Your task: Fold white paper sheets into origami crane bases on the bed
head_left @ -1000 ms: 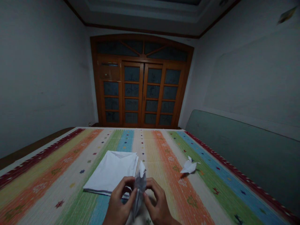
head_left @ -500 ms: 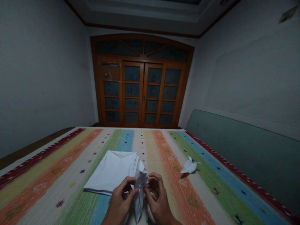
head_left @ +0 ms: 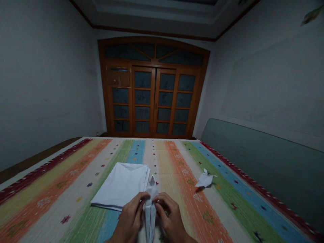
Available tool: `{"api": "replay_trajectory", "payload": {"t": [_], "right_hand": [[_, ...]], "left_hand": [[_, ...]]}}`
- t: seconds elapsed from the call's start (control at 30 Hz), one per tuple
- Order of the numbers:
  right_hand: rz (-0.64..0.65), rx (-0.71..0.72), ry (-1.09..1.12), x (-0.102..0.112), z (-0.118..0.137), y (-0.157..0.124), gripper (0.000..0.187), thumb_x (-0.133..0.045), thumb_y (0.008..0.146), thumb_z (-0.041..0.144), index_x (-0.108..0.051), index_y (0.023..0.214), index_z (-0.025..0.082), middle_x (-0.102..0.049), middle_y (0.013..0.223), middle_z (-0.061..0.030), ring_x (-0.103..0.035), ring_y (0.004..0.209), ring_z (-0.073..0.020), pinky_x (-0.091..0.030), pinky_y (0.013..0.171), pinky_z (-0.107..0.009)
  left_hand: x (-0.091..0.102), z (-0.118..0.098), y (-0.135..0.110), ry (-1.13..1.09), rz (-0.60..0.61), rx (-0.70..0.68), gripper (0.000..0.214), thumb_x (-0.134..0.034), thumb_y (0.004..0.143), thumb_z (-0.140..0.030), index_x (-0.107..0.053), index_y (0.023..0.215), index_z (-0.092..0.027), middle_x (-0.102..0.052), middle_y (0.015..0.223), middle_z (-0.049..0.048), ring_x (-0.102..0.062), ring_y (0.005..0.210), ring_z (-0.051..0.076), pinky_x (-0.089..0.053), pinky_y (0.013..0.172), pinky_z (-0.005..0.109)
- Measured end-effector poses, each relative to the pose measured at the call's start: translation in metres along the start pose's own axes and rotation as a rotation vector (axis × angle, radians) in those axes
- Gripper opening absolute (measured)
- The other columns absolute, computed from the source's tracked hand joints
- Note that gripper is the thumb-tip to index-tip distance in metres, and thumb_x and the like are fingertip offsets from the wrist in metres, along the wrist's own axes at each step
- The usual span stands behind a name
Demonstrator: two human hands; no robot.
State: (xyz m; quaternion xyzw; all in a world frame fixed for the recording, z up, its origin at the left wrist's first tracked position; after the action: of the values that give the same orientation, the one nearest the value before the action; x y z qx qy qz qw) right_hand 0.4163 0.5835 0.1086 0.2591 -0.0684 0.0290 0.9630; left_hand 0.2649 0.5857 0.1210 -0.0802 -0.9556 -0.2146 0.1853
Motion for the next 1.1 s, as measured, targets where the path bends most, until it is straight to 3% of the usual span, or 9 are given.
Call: {"api": "replay_trajectory", "payload": {"t": [0.13, 0.27, 0.33, 0.5, 0.8, 1.1], "right_hand": [[0.017, -0.098, 0.058, -0.001, -0.015, 0.0, 0.02, -0.057, 0.095, 0.035, -0.064, 0.086, 0.018, -0.059, 0.077, -0.0021, -0.057, 0.063, -0.016, -0.044, 0.057, -0.025], [0.037, -0.065, 0.102, -0.004, -0.015, -0.001, 0.028, -0.064, 0.093, 0.043, -0.058, 0.081, 0.019, -0.053, 0.074, 0.0003, -0.05, 0.066, -0.0154, -0.04, 0.061, -0.025], [0.05, -0.063, 0.154, -0.006, -0.016, -0.001, 0.032, -0.068, 0.09, 0.046, -0.054, 0.078, 0.02, -0.05, 0.073, 0.0016, -0.047, 0.067, -0.0149, -0.039, 0.062, -0.025], [0.062, -0.032, 0.263, -0.007, -0.019, 0.001, 0.034, -0.068, 0.088, 0.051, -0.054, 0.082, 0.02, -0.051, 0.078, 0.0004, -0.05, 0.072, -0.0167, -0.04, 0.066, -0.027], [0.068, -0.068, 0.304, -0.005, -0.025, 0.001, 0.034, -0.073, 0.086, 0.051, -0.063, 0.09, 0.02, -0.057, 0.082, -0.0017, -0.053, 0.074, -0.0173, -0.041, 0.065, -0.026], [0.07, -0.058, 0.309, -0.003, -0.025, 0.003, 0.034, -0.075, 0.084, 0.052, -0.064, 0.088, 0.02, -0.057, 0.078, -0.0011, -0.053, 0.073, -0.0176, -0.044, 0.065, -0.026]], "left_hand": [[0.0, -0.003, 0.001, 0.053, -0.01, 0.005, 0.023, -0.048, 0.099, -0.038, -0.064, 0.093, -0.023, -0.068, 0.08, 0.0034, -0.066, 0.075, 0.023, -0.049, 0.073, 0.032], [-0.006, 0.012, 0.001, 0.021, 0.019, 0.135, 0.026, -0.058, 0.093, -0.046, -0.053, 0.083, -0.023, -0.051, 0.058, -0.0065, -0.052, 0.052, 0.017, -0.037, 0.054, 0.025], [-0.005, 0.015, 0.003, -0.033, 0.014, 0.152, 0.026, -0.062, 0.089, -0.044, -0.051, 0.079, -0.023, -0.048, 0.059, -0.0076, -0.047, 0.052, 0.015, -0.033, 0.052, 0.024], [0.001, 0.012, 0.011, -0.188, -0.014, 0.113, 0.018, -0.068, 0.082, -0.036, -0.06, 0.082, -0.02, -0.06, 0.077, -0.0016, -0.049, 0.058, 0.014, -0.037, 0.056, 0.024], [0.002, 0.018, 0.013, -0.447, -0.02, 0.108, 0.029, -0.08, 0.075, -0.042, -0.064, 0.084, -0.02, -0.061, 0.083, 0.0003, -0.057, 0.073, 0.018, -0.046, 0.064, 0.025], [0.001, 0.022, 0.011, -0.412, -0.014, 0.085, 0.034, -0.079, 0.077, -0.048, -0.062, 0.089, -0.021, -0.055, 0.081, -0.0017, -0.046, 0.063, 0.013, -0.038, 0.057, 0.022]]}}
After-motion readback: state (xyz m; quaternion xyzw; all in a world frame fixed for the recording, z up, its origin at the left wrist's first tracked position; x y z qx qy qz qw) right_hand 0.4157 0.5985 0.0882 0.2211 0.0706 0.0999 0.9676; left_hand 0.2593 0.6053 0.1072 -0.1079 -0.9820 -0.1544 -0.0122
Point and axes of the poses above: each hand's wrist, its own y-axis towards the middle knuckle, its own x-axis out of the back of the hand, z = x × y, the point moved 8 cm from there along y, towards the middle knuckle
